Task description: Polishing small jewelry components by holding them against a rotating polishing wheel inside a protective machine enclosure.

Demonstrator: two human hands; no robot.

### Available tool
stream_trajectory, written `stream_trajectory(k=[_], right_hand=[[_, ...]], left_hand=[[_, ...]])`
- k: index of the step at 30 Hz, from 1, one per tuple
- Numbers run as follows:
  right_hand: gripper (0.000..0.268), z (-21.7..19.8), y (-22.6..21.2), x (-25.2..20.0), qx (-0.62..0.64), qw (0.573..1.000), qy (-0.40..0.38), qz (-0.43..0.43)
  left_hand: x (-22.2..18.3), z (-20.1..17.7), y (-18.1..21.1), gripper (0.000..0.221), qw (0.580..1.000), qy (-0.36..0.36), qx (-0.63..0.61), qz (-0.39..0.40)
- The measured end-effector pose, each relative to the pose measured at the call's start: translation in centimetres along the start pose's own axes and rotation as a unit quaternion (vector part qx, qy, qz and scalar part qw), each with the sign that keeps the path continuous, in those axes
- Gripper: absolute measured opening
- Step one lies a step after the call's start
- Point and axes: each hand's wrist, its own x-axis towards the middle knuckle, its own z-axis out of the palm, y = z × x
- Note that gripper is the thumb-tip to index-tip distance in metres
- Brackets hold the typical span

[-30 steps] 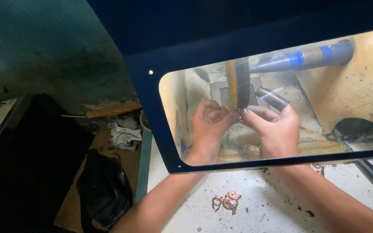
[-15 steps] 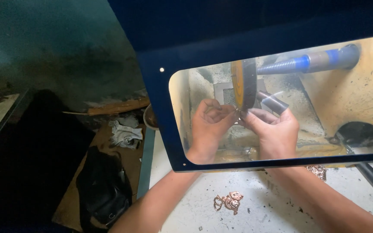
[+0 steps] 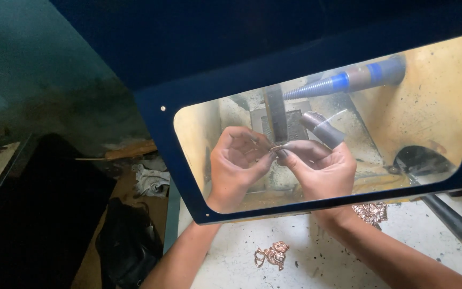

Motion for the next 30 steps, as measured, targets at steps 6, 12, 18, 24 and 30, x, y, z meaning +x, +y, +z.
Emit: stream_trajectory(k=[6,12,18,24,30], right_hand=[[0.044,-0.3,0.2,-0.2,-0.004,0.999,-0.025,-0.028],[0.038,-0.1,0.4,-0.3,-0.076,0.995,-0.027,-0.065],[0.048,-0.2,1.9,-0.1,-0.047,0.99,-0.047,-0.128],[0.063,-0.6,3.6,0.6,-0.029,0.994,-0.051,-0.088],[0.061,-0.2,3.2,0.6,-0.064,0.994,-0.02,-0.087]], left_hand=[[-0.1,0.3,0.2,0.038,0.999,-0.013,0.023,0.031],[0.1,-0.1,0.1,0.033,0.997,-0.013,0.06,0.048],[0.1,-0.4,-0.3,0.035,0.999,-0.015,0.04,-0.015],[0.1,0.1,-1.2,0.038,0.989,0.017,-0.039,-0.144],[0.1,0.2,-2.3,0.043,0.972,0.042,-0.095,-0.211]])
